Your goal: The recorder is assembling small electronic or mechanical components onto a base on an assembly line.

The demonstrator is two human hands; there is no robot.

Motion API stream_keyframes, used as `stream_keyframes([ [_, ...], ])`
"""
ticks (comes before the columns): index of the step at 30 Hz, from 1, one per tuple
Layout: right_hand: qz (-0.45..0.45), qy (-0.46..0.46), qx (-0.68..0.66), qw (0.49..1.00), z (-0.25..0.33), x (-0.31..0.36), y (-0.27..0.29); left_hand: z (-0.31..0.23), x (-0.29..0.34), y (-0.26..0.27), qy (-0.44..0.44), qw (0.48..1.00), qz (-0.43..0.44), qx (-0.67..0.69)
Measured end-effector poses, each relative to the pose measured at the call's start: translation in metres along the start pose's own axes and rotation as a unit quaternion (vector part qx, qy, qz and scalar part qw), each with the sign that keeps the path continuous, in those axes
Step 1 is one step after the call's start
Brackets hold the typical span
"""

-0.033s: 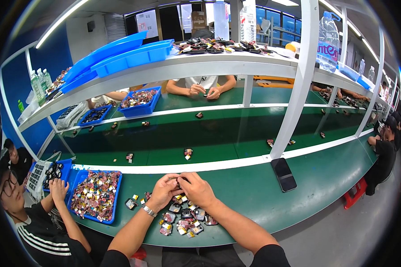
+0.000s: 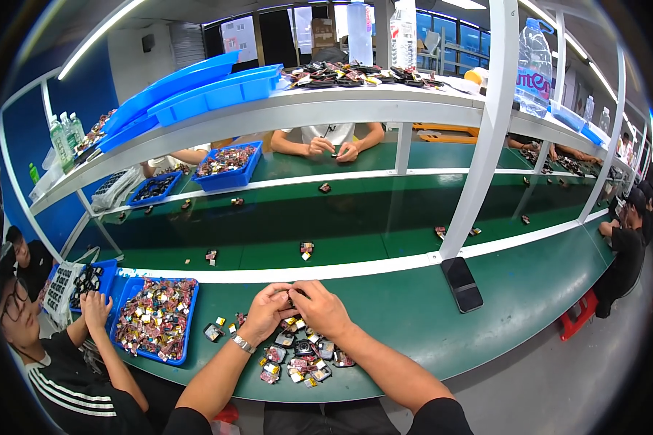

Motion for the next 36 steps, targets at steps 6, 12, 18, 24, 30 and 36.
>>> stream_keyframes([
  [6,-0.048,-0.021,-0.119,0.992,-0.008,0.002,0.001,-0.003,0.002,-0.003,-0.035,0.999,-0.014,-0.032],
  [12,-0.036,-0.166,-0.198,0.965,-0.017,0.009,-0.008,0.001,0.000,-0.001,-0.031,0.990,-0.058,-0.122],
  [18,-0.050,-0.212,-0.253,0.943,-0.021,0.009,-0.006,0.001,-0.001,-0.001,-0.051,0.989,-0.013,-0.141],
  [24,-0.051,-0.244,-0.268,0.931,-0.030,0.010,-0.005,-0.007,0.001,-0.011,-0.072,0.989,-0.002,-0.129],
  [30,-0.139,-0.414,-0.134,0.889,-0.160,0.015,-0.001,-0.015,0.004,0.006,-0.168,0.970,-0.057,-0.164],
  [36,-0.043,-0.475,0.050,0.878,-0.242,0.052,0.003,-0.013,-0.003,0.006,-0.169,0.961,-0.076,-0.207],
])
Point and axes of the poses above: each hand's wrist, its own x-axis away from the middle knuckle, its own y-axis out of the back of the hand, z = x × y, the point moved 4 cm from there along -x, towards the middle knuckle, and after that the axes turned 11 degrees about y, right-handed, at the moved point
